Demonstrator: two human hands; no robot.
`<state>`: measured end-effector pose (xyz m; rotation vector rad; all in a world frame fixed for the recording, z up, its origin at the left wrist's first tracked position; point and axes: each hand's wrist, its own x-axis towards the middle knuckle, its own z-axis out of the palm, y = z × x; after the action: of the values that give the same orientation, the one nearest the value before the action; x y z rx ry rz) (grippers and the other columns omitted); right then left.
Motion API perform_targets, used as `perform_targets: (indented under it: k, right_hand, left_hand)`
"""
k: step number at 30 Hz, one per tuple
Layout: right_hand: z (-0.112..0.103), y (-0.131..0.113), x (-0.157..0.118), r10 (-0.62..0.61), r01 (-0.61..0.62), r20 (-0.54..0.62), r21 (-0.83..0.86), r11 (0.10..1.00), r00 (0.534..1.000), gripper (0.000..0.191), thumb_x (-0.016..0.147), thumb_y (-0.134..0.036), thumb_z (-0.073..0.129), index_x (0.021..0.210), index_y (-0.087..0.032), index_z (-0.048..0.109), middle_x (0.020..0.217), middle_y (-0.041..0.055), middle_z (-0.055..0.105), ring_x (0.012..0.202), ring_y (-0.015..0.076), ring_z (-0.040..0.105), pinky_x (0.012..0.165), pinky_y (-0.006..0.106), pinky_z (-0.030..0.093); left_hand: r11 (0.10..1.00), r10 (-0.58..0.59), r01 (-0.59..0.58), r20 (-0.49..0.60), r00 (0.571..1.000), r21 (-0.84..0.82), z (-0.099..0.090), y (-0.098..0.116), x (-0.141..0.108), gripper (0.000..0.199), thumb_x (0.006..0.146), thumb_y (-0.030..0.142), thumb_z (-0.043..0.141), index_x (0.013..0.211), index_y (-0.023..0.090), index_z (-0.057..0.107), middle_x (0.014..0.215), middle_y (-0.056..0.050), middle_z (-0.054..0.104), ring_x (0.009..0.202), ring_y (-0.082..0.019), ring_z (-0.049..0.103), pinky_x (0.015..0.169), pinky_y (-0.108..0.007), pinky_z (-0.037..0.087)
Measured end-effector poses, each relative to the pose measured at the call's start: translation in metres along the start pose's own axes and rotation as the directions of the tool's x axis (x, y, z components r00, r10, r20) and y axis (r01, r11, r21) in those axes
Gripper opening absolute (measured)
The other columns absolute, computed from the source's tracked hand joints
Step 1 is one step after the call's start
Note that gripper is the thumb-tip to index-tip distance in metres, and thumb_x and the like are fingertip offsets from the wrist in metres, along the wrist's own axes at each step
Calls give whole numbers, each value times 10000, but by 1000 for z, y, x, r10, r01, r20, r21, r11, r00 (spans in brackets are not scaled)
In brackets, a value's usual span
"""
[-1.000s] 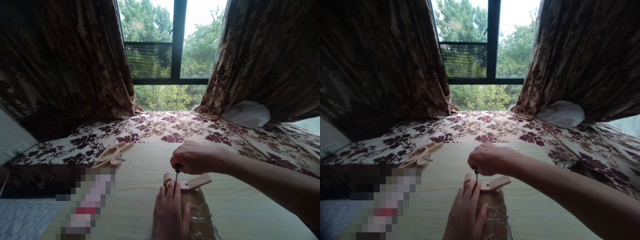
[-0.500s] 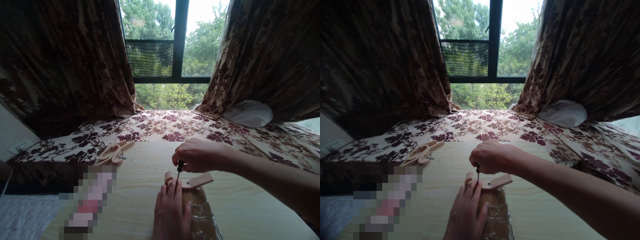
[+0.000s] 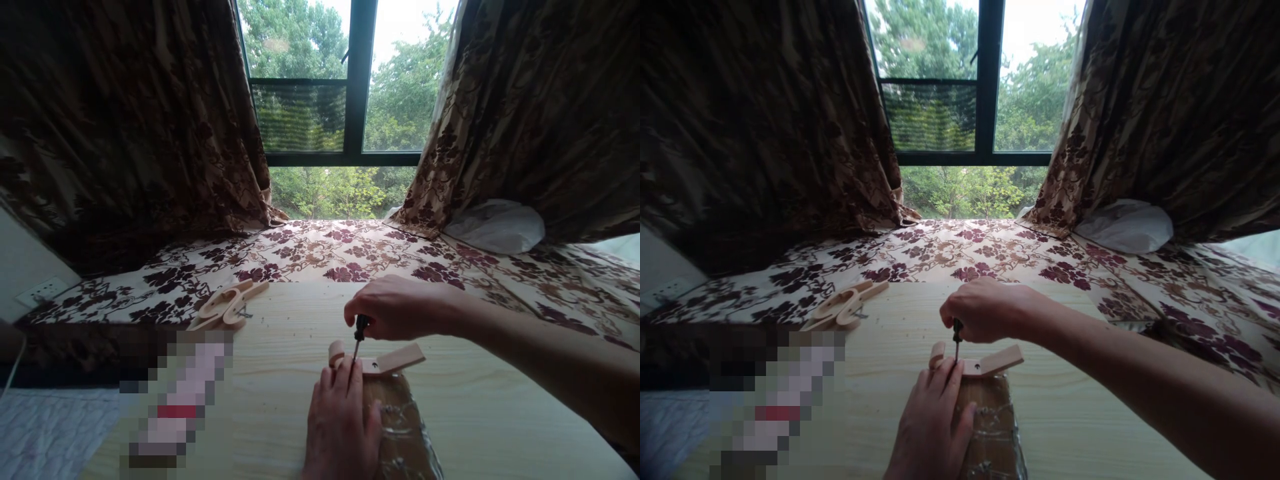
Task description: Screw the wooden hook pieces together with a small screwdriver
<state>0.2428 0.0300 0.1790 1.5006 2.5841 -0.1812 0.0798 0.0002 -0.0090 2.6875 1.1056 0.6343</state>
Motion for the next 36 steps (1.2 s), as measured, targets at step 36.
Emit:
perform_targets:
  k: [36]
  right_hand:
    - [36, -78, -79, 161, -176, -251, -35, 984, 954, 194, 746, -270, 573, 899, -185, 655, 743, 47, 671, 647, 160, 546, 519, 258, 275]
  left_hand:
    - [989, 70, -47, -159, 985, 143, -15, 51, -63, 496, 820, 266, 496, 1293, 117, 510, 1371, -162, 452, 1166, -334, 480, 956, -490, 443]
